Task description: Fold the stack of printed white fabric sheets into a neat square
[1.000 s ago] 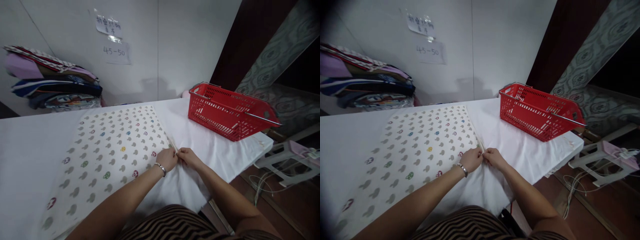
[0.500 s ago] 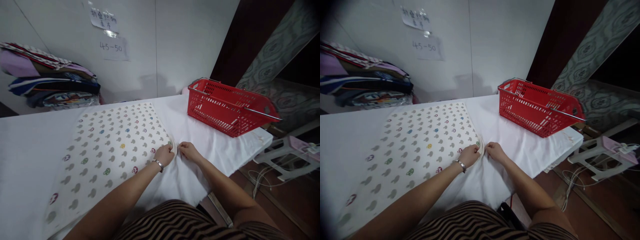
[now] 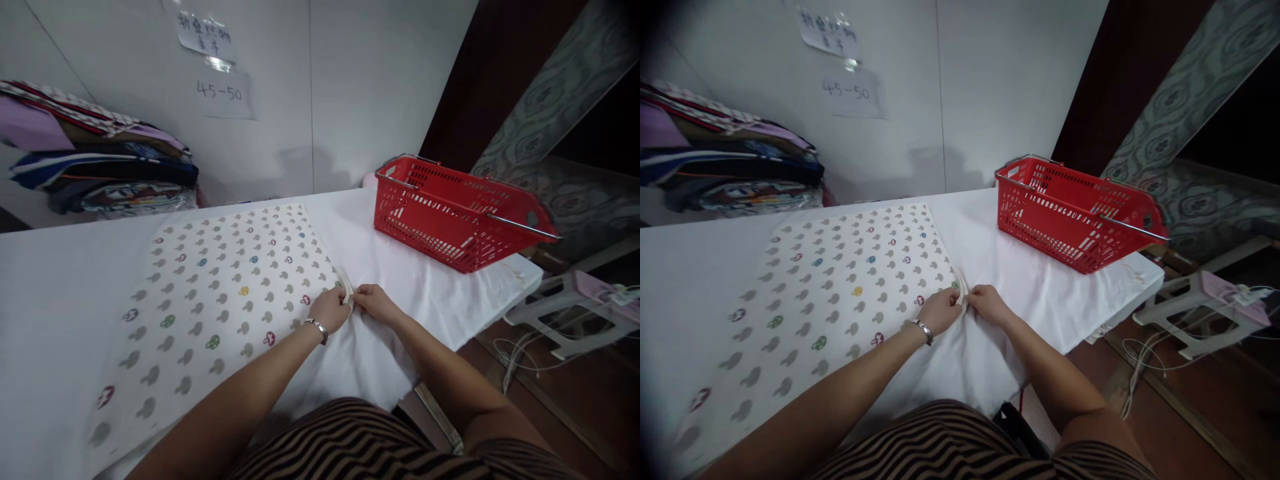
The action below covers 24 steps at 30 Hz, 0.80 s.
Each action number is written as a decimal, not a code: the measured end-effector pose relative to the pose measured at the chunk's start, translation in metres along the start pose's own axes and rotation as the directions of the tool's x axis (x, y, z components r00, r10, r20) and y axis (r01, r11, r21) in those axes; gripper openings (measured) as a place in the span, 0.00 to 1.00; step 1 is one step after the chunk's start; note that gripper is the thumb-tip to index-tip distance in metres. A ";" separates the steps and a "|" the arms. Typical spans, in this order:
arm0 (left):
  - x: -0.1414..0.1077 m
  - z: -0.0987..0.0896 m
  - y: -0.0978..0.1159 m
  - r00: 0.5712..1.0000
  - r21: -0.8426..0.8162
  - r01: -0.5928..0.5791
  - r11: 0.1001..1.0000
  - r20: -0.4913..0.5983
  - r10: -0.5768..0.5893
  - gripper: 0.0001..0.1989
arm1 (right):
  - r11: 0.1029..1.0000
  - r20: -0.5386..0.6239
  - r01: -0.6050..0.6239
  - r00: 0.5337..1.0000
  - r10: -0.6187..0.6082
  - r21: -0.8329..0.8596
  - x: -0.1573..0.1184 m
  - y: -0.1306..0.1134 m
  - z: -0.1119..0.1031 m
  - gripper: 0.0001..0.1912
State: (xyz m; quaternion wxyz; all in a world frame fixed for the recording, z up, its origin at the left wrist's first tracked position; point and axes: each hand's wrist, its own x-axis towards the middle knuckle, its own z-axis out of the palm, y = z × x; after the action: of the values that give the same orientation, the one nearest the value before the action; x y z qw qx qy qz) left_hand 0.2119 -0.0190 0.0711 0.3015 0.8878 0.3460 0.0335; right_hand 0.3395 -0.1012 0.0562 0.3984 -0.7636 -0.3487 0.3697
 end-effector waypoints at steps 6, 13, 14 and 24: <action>-0.006 0.003 0.009 0.999 0.079 -0.025 0.997 -0.021 0.026 0.15 | 0.990 0.054 -0.003 0.999 -0.004 0.138 0.001 -0.003 0.000 0.09; -0.007 0.010 0.011 0.994 0.267 -0.077 0.961 -0.054 0.094 0.13 | 0.985 0.076 -0.012 0.997 -0.001 0.170 0.002 0.000 0.000 0.10; -0.007 0.009 0.011 0.994 0.279 -0.078 0.957 -0.055 0.097 0.12 | 0.985 0.093 -0.004 0.996 -0.012 0.171 0.002 0.001 0.000 0.11; -0.012 -0.015 0.016 0.989 0.267 -0.070 0.961 -0.105 0.101 0.13 | 0.932 0.197 -0.115 0.979 0.049 0.343 0.044 -0.021 -0.012 0.13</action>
State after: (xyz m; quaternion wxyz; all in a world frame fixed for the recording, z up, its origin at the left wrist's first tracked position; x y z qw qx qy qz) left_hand 0.2079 -0.0284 0.0938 0.1586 0.9305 0.3259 0.0524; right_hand 0.3656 -0.0592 0.0667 0.4787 -0.6561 -0.2799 0.5119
